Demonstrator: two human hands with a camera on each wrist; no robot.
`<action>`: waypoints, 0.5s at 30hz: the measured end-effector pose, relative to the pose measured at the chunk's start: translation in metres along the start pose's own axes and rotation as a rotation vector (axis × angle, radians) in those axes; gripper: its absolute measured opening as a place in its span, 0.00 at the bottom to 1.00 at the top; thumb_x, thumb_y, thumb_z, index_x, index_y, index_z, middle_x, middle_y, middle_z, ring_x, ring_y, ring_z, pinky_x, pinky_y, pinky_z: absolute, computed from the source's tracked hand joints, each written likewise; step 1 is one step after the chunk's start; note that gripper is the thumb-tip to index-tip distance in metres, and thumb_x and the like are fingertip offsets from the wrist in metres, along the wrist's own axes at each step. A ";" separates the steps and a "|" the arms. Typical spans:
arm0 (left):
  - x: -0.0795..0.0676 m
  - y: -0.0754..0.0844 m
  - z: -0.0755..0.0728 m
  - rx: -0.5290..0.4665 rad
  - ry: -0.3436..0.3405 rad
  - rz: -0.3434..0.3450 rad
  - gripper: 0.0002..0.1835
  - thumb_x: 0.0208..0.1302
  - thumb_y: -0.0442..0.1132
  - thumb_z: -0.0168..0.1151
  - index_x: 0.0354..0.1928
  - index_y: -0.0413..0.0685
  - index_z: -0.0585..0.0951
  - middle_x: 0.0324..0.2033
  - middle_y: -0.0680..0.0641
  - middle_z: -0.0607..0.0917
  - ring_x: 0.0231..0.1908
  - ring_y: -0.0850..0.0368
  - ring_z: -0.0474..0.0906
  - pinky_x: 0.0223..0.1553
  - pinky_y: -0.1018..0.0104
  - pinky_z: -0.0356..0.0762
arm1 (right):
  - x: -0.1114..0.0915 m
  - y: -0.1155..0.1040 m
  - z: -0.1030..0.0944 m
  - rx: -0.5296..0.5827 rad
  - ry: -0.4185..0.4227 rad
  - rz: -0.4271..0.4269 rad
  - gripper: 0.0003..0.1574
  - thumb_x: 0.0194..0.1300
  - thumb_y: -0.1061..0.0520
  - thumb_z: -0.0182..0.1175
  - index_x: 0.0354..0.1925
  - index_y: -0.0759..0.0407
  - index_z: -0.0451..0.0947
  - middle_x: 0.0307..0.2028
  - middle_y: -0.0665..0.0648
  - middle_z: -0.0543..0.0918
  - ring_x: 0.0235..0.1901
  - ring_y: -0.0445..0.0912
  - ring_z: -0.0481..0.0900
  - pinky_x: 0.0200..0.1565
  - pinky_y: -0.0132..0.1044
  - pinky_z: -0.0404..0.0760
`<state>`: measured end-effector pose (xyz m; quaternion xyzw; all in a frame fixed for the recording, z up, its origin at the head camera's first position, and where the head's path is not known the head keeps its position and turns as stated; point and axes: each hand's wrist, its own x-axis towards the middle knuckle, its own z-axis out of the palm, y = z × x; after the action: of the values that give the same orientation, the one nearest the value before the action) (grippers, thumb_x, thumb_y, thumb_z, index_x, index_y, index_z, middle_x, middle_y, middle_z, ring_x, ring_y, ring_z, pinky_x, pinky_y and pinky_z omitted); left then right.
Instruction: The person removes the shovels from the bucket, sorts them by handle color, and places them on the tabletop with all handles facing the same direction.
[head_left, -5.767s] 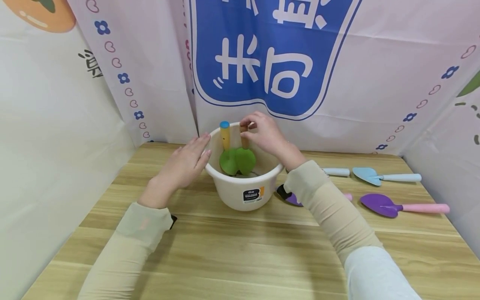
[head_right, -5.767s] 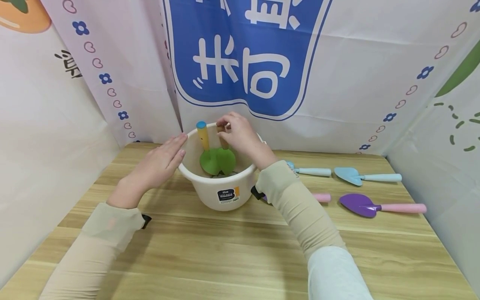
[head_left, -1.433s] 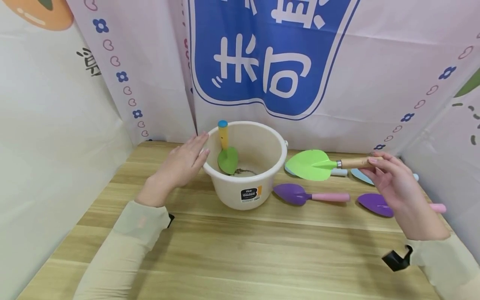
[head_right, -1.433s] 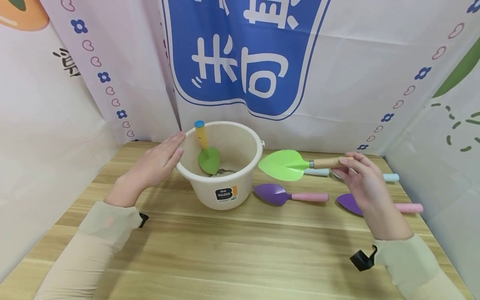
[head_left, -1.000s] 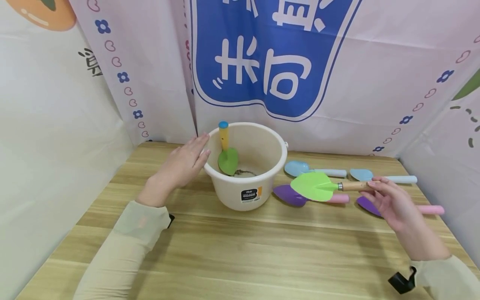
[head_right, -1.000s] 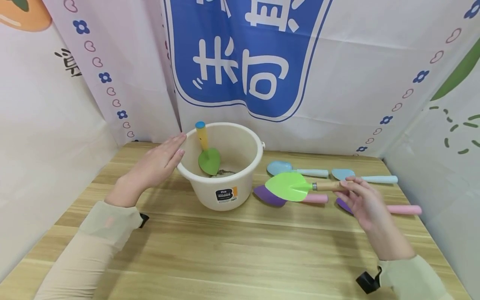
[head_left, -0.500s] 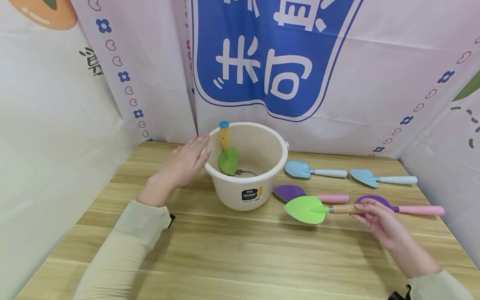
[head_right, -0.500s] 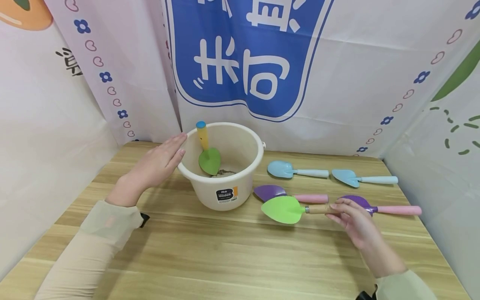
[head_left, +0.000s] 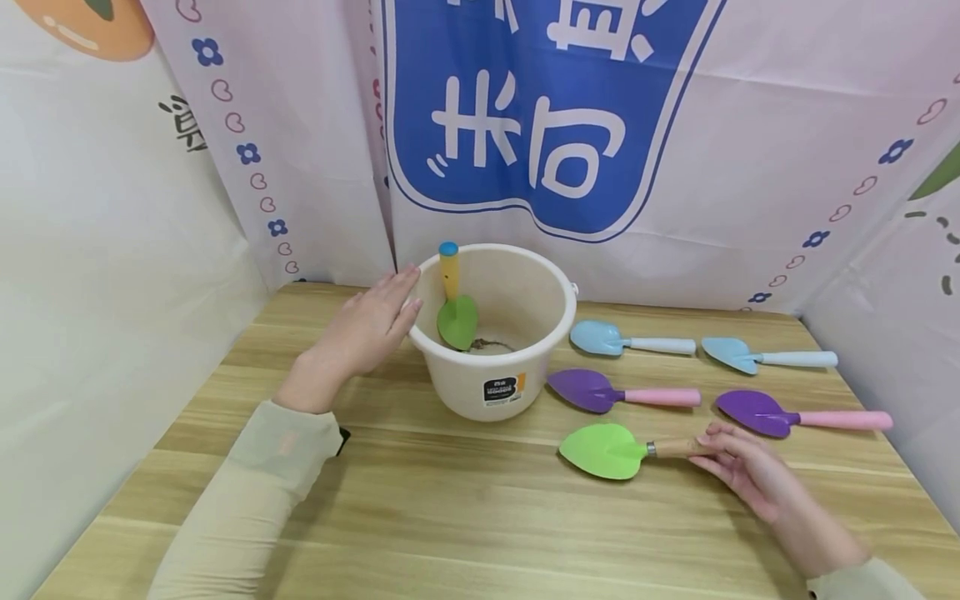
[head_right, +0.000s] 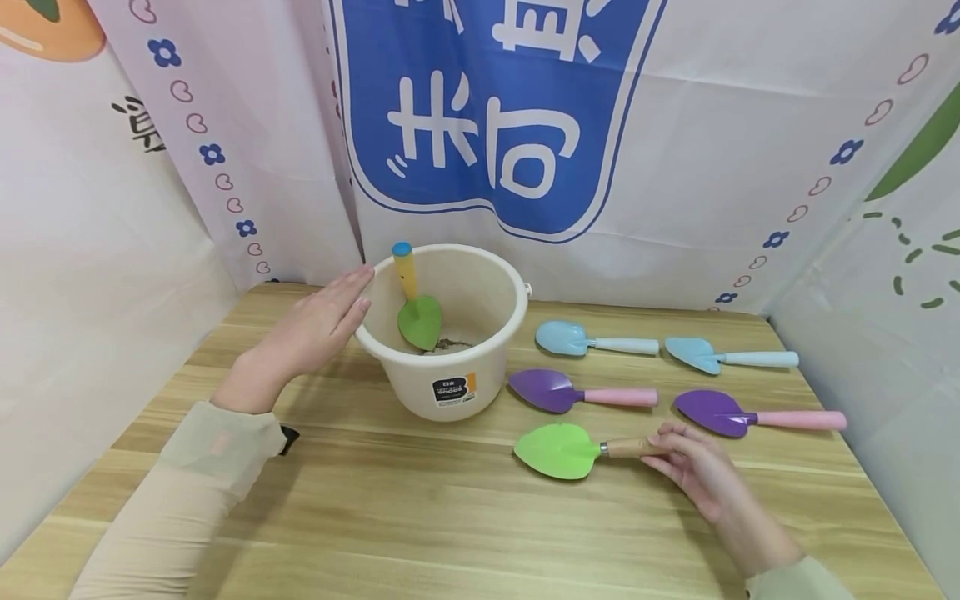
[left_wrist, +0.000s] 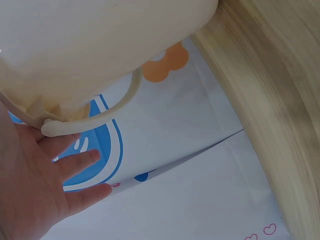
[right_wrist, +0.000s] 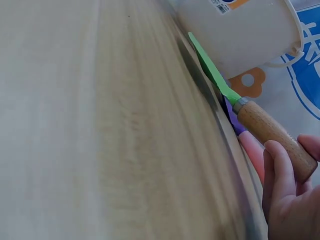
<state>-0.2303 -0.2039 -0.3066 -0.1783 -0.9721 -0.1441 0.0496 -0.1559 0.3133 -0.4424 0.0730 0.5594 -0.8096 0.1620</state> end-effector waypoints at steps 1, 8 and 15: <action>0.000 0.000 0.000 0.001 -0.001 0.000 0.34 0.84 0.54 0.32 0.82 0.43 0.51 0.80 0.43 0.53 0.78 0.39 0.46 0.74 0.34 0.49 | 0.000 0.002 0.000 -0.015 0.019 0.014 0.10 0.72 0.73 0.51 0.43 0.61 0.74 0.43 0.56 0.73 0.43 0.45 0.85 0.53 0.39 0.85; 0.001 0.000 0.000 0.004 0.001 0.003 0.34 0.84 0.54 0.32 0.82 0.42 0.51 0.80 0.42 0.53 0.78 0.39 0.46 0.74 0.34 0.49 | -0.003 0.009 -0.001 -0.027 0.057 0.046 0.09 0.73 0.73 0.50 0.44 0.63 0.73 0.44 0.57 0.72 0.44 0.44 0.84 0.54 0.39 0.84; 0.001 -0.001 0.000 0.005 0.005 0.006 0.34 0.84 0.53 0.32 0.81 0.42 0.51 0.80 0.42 0.53 0.78 0.39 0.47 0.74 0.35 0.50 | -0.007 0.009 -0.001 -0.051 0.017 0.032 0.12 0.74 0.71 0.52 0.41 0.59 0.78 0.44 0.55 0.76 0.45 0.44 0.84 0.55 0.40 0.84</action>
<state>-0.2311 -0.2041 -0.3067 -0.1806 -0.9718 -0.1422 0.0530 -0.1466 0.3128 -0.4491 0.0845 0.5802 -0.7917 0.1719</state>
